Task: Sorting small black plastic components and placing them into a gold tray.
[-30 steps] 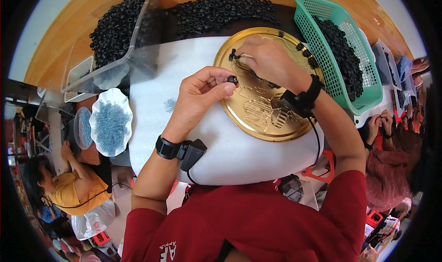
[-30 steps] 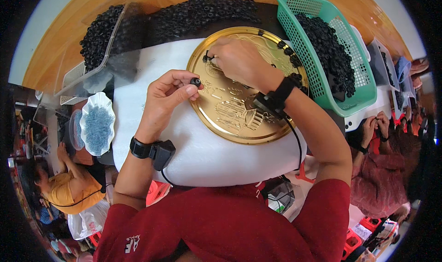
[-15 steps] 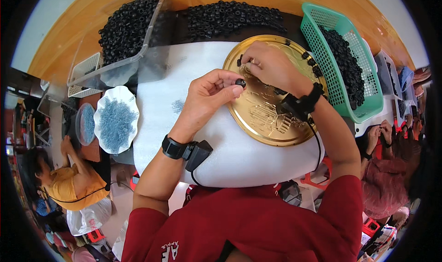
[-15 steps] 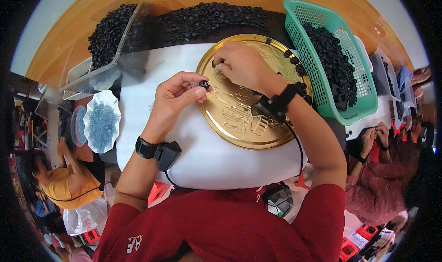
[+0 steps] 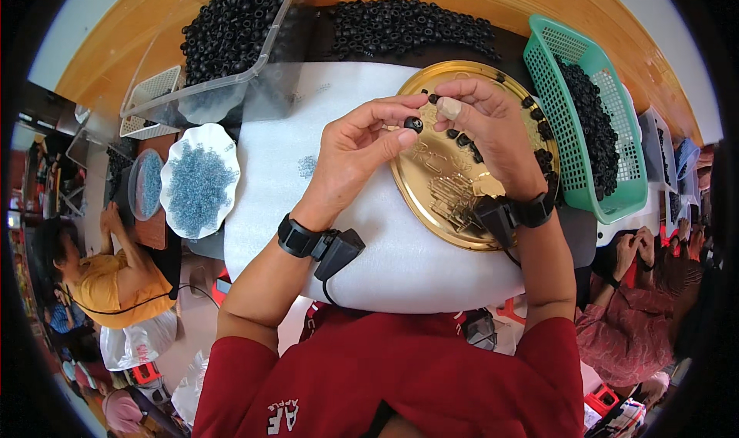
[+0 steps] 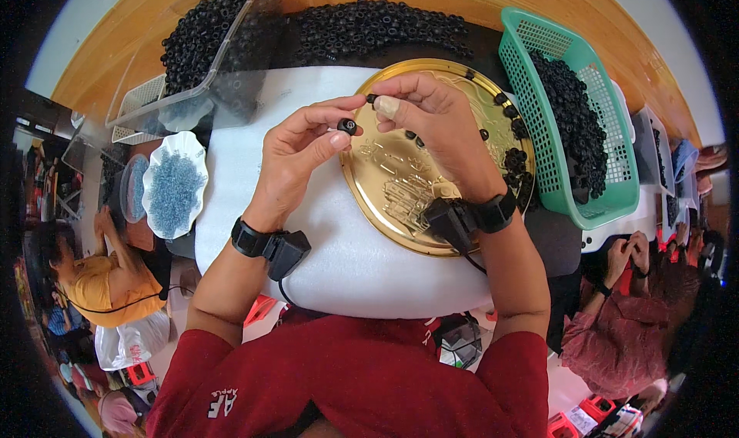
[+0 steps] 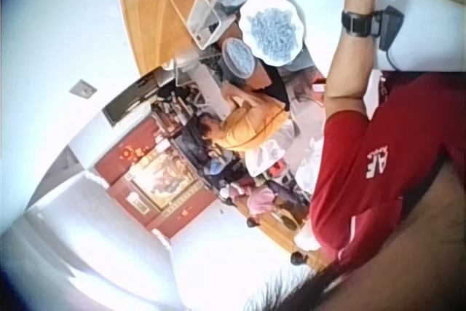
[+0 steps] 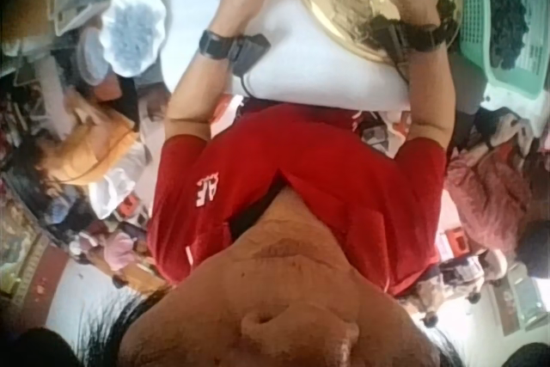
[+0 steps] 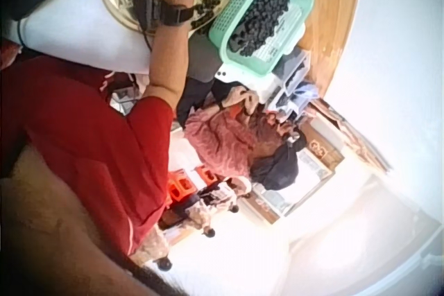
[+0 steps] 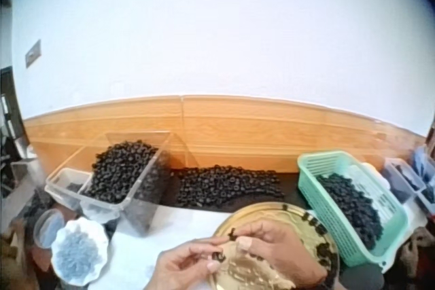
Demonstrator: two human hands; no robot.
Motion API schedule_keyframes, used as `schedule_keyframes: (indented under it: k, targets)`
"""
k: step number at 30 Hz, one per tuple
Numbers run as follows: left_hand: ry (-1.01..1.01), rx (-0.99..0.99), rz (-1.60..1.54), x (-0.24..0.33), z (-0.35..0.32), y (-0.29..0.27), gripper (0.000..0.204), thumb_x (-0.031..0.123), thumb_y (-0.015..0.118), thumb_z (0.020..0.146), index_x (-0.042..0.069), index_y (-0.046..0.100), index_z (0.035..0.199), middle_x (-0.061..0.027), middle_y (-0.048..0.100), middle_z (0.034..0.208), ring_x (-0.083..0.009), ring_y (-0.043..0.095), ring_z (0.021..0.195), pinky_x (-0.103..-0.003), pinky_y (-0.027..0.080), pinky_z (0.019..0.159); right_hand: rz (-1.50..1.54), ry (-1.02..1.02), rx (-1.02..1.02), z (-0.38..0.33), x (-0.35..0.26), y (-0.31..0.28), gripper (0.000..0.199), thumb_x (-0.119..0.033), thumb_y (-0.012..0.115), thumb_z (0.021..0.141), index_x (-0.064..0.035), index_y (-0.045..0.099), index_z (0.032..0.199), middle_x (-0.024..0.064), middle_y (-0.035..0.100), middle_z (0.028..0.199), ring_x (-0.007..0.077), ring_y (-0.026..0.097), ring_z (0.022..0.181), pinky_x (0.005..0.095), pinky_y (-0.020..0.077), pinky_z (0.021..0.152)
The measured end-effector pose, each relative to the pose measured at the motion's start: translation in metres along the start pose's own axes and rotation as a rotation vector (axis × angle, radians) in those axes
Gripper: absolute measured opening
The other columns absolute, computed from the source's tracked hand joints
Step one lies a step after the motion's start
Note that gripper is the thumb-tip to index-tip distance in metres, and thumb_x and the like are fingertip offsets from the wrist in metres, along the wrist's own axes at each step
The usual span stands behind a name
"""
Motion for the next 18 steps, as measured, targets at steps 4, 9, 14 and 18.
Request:
schedule_keyframes:
  k: [4, 9, 14, 18]
  targets:
    - [-0.002, -0.037, -0.001, 0.002, 0.0, 0.005, 0.022, 0.005, 0.064, 0.087, 0.002, 0.063, 0.109, -0.015, 0.058, 0.128, -0.0171, 0.062, 0.101, -0.032, 0.049, 0.092, 0.115, 0.013, -0.025, -0.001, 0.007, -0.002, 0.02, -0.01, 0.063, 0.09, 0.0012, 0.062, 0.107, 0.0051, 0.065, 0.088, 0.0112, 0.061, 0.079, 0.024, 0.0495, 0.075]
    - [0.006, -0.058, -0.03, 0.004, -0.002, 0.008, 0.022, 0.004, 0.064, 0.088, 0.001, 0.063, 0.11, -0.0166, 0.057, 0.128, -0.0188, 0.061, 0.104, -0.033, 0.049, 0.093, 0.161, 0.028, -0.037, -0.002, 0.013, -0.003, 0.02, -0.008, 0.062, 0.09, 0.0007, 0.062, 0.108, 0.0061, 0.065, 0.089, 0.0118, 0.061, 0.079, 0.0256, 0.0505, 0.075]
    - [0.005, -0.103, -0.079, 0.003, -0.002, 0.01, 0.024, -0.003, 0.061, 0.088, 0.001, 0.061, 0.111, -0.0156, 0.054, 0.13, -0.0185, 0.057, 0.113, -0.032, 0.05, 0.094, 0.306, 0.063, -0.078, -0.004, 0.015, 0.003, 0.02, -0.007, 0.06, 0.091, 0.0011, 0.062, 0.109, 0.0072, 0.065, 0.093, 0.013, 0.061, 0.081, 0.0277, 0.0515, 0.075]
    - [0.008, -0.098, -0.068, 0.002, -0.003, 0.011, 0.023, -0.003, 0.061, 0.088, 0.0, 0.061, 0.111, -0.0162, 0.053, 0.131, -0.0185, 0.057, 0.113, -0.031, 0.05, 0.094, 0.335, 0.058, -0.074, -0.005, 0.017, 0.002, 0.021, -0.006, 0.06, 0.09, 0.0013, 0.061, 0.11, 0.0075, 0.065, 0.095, 0.0133, 0.061, 0.082, 0.0278, 0.0514, 0.074]
Point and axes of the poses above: each hand's wrist, its own z-axis towards the middle knuckle, its own y-axis out of the palm, x = y × z, the point moved 9 cm from there along z, towards the middle knuckle
